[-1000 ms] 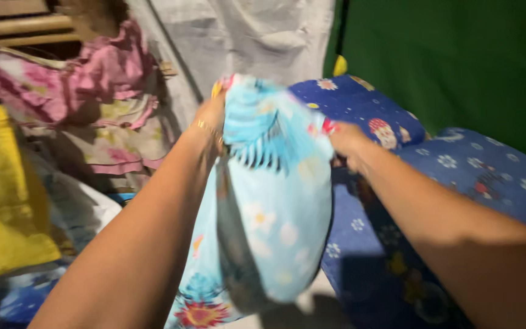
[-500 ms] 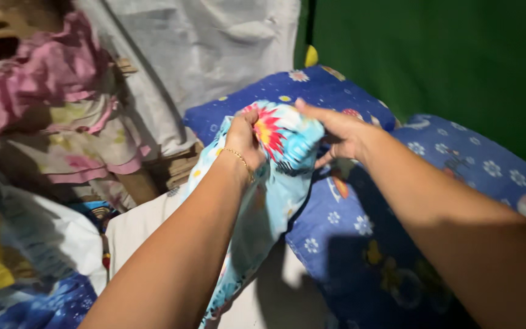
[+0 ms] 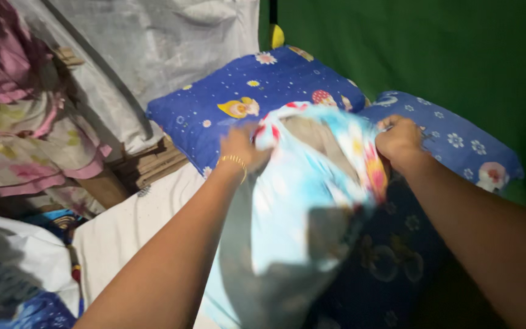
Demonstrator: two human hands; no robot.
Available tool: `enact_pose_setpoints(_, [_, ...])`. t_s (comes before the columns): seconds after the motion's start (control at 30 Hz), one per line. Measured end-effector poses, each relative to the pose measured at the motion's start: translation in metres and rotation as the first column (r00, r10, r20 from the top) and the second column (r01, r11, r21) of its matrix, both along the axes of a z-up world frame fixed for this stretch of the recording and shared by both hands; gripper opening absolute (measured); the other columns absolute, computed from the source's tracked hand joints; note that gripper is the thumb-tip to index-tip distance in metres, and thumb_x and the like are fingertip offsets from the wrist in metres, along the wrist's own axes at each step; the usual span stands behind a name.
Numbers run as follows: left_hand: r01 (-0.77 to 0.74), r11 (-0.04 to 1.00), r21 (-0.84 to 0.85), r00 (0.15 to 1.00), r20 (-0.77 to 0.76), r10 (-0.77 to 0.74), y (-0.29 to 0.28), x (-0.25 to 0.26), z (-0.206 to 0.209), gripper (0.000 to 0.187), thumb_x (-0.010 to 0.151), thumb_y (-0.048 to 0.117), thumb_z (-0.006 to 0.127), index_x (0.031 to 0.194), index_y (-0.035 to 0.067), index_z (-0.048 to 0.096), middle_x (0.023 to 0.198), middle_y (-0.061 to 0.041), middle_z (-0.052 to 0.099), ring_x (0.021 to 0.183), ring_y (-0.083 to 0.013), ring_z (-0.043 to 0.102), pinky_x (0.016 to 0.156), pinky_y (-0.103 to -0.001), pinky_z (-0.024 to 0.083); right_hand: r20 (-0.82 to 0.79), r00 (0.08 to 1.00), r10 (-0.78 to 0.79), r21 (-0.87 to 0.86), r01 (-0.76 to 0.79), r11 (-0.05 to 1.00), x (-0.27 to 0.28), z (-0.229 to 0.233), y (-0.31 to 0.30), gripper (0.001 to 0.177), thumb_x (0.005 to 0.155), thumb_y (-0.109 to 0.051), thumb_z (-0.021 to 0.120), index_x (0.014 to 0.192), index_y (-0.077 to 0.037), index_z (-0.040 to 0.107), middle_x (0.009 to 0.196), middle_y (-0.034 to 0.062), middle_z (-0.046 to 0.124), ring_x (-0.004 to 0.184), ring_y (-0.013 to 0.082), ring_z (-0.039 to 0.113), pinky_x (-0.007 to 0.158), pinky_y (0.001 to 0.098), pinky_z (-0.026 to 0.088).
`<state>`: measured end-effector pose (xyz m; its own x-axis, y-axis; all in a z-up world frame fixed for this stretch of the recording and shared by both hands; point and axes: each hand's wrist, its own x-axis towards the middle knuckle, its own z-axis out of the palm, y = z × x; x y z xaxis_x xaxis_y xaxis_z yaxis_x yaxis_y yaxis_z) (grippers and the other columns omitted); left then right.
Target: The person inserts a pillow into a light blue pillowcase with a flamingo pattern. They repeatedly adjust the corners and smooth the fabric to fit the pillow inside, then place the finished pillow on the bed.
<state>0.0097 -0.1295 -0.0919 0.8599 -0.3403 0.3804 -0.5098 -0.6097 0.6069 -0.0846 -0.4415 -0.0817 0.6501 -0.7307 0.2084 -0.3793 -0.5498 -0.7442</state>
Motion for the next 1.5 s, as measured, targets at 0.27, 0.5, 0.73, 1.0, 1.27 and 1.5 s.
enact_pose_setpoints(0.27, [-0.288,0.952,0.105,0.886,-0.347,0.307,-0.025,-0.052,-0.043,0.105,0.057,0.035,0.097,0.144,0.021,0.039,0.137,-0.010,0.061,0.126,-0.0340,0.055,0.106,-0.064,0.028,0.073,0.738,0.671,-0.281,-0.630,0.724,0.009,-0.041,0.035,0.048,0.088,-0.038,0.080,0.119,-0.002,0.072,0.122,0.0204,0.070,0.117,0.0334,0.065,0.102,0.0387,0.049])
enact_pose_setpoints(0.5, [-0.313,0.937,-0.156,0.949,-0.077,0.305,0.000,-0.040,-0.026,0.033,0.074,0.014,0.077,0.103,0.015,0.061,0.095,-0.018,0.072,0.098,-0.0434,0.066,0.082,-0.052,0.050,0.004,0.835,0.551,-0.260,-0.531,0.807,0.005,-0.004,0.080,0.049,0.076,-0.019,0.083,0.119,-0.004,0.066,0.117,0.0177,0.068,0.111,0.0358,0.067,0.096,0.0410,0.052])
enact_pose_setpoints(0.73, [-0.592,0.766,-0.250,0.749,0.180,0.638,0.003,-0.019,0.030,0.052,0.067,0.043,0.086,0.097,0.007,0.062,0.099,-0.020,0.069,0.096,-0.0431,0.066,0.077,-0.054,0.049,0.344,0.826,0.447,-0.624,-0.154,0.766,0.026,0.046,0.092,0.013,0.079,-0.005,0.076,0.089,-0.007,0.068,0.094,0.0149,0.063,0.094,0.0386,0.062,0.082,0.0464,0.050])
enact_pose_setpoints(1.0, [-0.091,0.991,0.100,0.872,-0.472,0.128,-0.067,-0.031,-0.043,0.098,0.073,0.058,0.082,0.146,0.005,0.042,0.131,-0.022,0.061,0.121,-0.0375,0.061,0.101,-0.044,0.048,0.272,0.867,0.417,-0.542,-0.221,0.811,0.027,0.032,0.108,0.017,0.085,-0.008,0.072,0.101,-0.005,0.076,0.094,0.0257,0.071,0.092,0.0452,0.067,0.087,0.0495,0.053])
enact_pose_setpoints(1.27, [-0.491,0.426,-0.760,0.543,-0.649,-0.533,-0.052,0.054,-0.027,0.032,0.090,0.013,0.062,0.121,0.004,0.064,0.116,-0.012,0.071,0.119,-0.0318,0.069,0.102,-0.054,0.052,0.047,0.749,0.661,-0.512,-0.550,0.660,-0.028,0.015,0.149,0.020,0.085,-0.009,0.068,0.105,-0.007,0.069,0.096,0.0183,0.072,0.093,0.0422,0.067,0.076,0.0510,0.051])
enact_pose_setpoints(1.5, [-0.602,0.111,-0.790,0.504,-0.485,-0.715,-0.007,0.036,0.008,0.033,0.084,0.006,0.048,0.116,-0.001,0.056,0.108,-0.015,0.066,0.102,-0.0311,0.068,0.098,-0.055,0.053,0.137,0.961,0.240,-0.636,-0.101,0.765,-0.055,-0.032,0.077,0.022,0.075,-0.005,0.065,0.096,-0.007,0.061,0.099,0.0181,0.067,0.095,0.0425,0.065,0.077,0.0510,0.052])
